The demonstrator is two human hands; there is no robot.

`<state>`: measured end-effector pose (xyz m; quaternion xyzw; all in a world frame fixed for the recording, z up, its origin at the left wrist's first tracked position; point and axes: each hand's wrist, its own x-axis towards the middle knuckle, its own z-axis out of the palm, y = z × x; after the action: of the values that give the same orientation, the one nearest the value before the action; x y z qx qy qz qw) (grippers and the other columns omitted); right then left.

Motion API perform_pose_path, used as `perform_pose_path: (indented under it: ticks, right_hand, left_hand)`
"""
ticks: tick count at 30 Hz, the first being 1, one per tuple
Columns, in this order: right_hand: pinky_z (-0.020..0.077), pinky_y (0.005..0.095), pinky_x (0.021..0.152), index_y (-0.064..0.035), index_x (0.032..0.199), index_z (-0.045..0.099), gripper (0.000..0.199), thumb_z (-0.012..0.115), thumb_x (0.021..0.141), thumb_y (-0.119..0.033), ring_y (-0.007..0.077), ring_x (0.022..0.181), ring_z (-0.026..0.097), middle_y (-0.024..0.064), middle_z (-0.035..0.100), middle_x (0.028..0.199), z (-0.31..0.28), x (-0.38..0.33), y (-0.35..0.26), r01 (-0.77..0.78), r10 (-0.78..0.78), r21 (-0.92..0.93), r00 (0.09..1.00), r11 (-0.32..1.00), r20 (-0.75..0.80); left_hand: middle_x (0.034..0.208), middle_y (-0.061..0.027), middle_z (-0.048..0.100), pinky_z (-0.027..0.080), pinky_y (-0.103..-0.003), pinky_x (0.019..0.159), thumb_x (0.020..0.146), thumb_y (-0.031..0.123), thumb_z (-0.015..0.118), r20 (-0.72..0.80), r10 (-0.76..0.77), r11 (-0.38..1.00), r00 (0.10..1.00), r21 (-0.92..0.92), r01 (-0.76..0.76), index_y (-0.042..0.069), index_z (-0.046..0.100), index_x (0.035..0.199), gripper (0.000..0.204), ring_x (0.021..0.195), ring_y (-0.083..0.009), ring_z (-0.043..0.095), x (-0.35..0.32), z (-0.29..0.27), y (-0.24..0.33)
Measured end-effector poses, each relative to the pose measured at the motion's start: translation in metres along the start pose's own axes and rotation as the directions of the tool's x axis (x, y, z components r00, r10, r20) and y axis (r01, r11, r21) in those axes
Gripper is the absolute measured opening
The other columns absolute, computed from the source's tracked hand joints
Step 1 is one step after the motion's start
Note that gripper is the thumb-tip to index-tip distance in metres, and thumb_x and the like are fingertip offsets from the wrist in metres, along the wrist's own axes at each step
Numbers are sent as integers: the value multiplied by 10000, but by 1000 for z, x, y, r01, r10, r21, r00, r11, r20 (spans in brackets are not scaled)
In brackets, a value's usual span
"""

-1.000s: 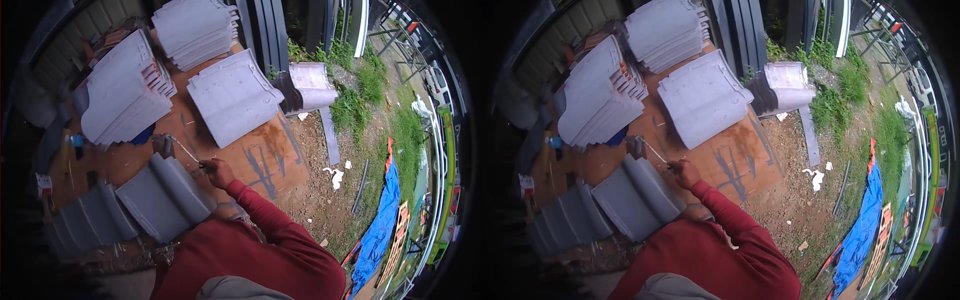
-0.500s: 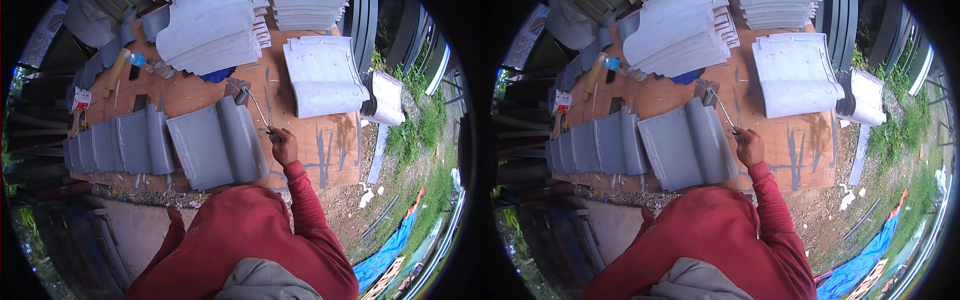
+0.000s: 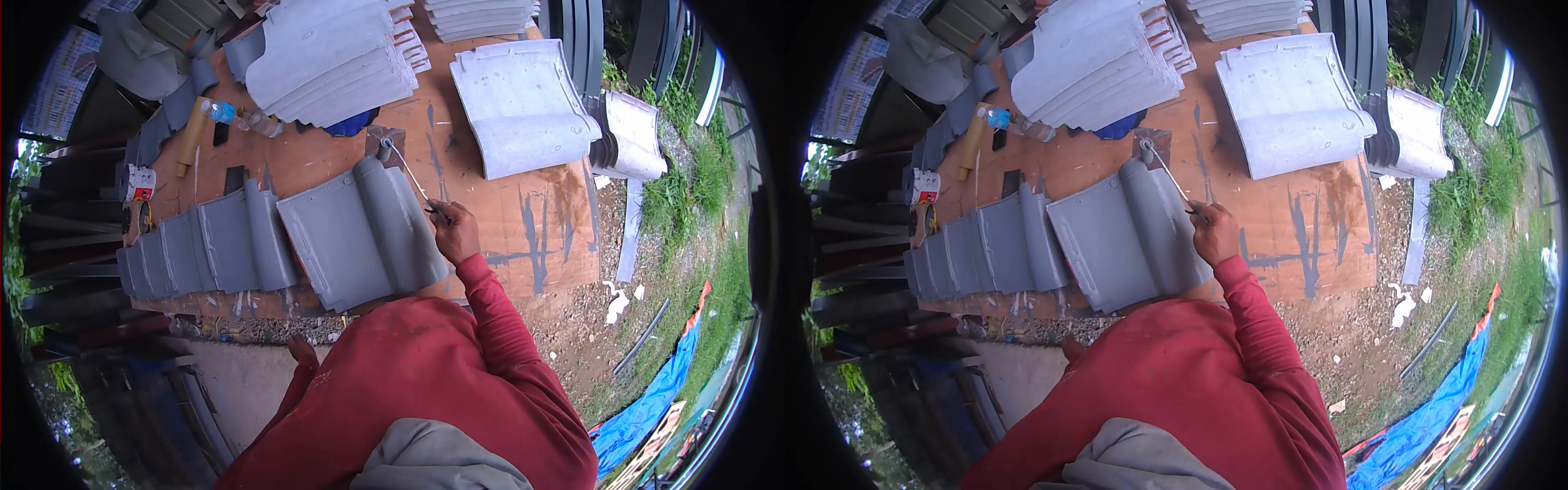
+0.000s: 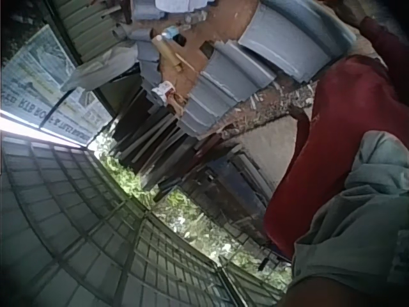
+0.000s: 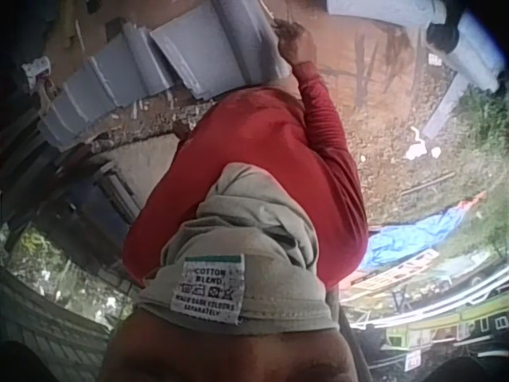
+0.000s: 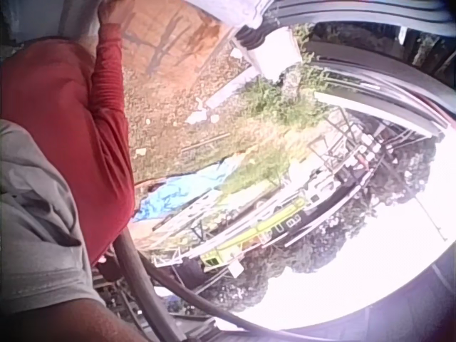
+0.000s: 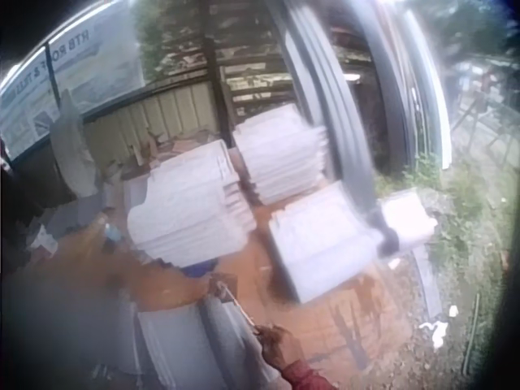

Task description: The person applies paint to roof tiles on a workbench using a paint roller.

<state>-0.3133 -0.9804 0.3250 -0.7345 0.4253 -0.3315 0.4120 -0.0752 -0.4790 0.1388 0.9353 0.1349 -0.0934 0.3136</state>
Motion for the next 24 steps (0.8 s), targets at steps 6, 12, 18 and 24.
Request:
perform_pose_path:
  ticks: [6, 12, 18, 24]
  right_hand:
    - [504, 305, 639, -14, 1191, 698, 297, 673, 895, -34, 159, 696, 624, 86, 693, 879, -9, -12, 11, -195, 226, 272, 970, 942, -88]
    - [424, 204, 519, 6, 1297, 629, 347, 669, 975, -117, 31, 624, 499, 2, 631, 870, -42, -53, 24, -202, 237, 414, 971, 887, -35]
    - [331, 196, 502, -10, 1300, 628, 344, 672, 975, -117, 8, 615, 430, -58, 542, 801, -53, -103, 44, -119, 133, 282, 991, 952, -30]
    - [265, 203, 468, -18, 1301, 625, 344, 649, 989, -161, 9, 550, 384, -81, 478, 700, -65, -123, 40, -344, 379, 320, 924, 883, -54]
  left_hand:
    - [1045, -268, 634, 443, -475, 912, 957, 308, 528, -151, 235, 967, 960, 137, -215, -86, 625, 1061, 418, 974, -423, 589, -50, -16, 43]
    - [1072, -128, 677, 498, -353, 867, 1024, 546, 432, 645, -32, 755, 764, -485, 442, 8, 615, 1220, 601, 931, -224, 643, -97, -4, 85]
    - [1187, -181, 659, 484, -381, 976, 958, 711, 411, 829, -66, 510, 556, -451, 733, -41, 453, 1397, 872, 1067, -287, 643, -116, 14, 137]
    - [1369, -264, 525, 400, -493, 1109, 877, 754, 509, 851, -81, 349, 520, -464, 814, -59, 336, 1477, 1025, 1268, -381, 526, -127, 8, 155]
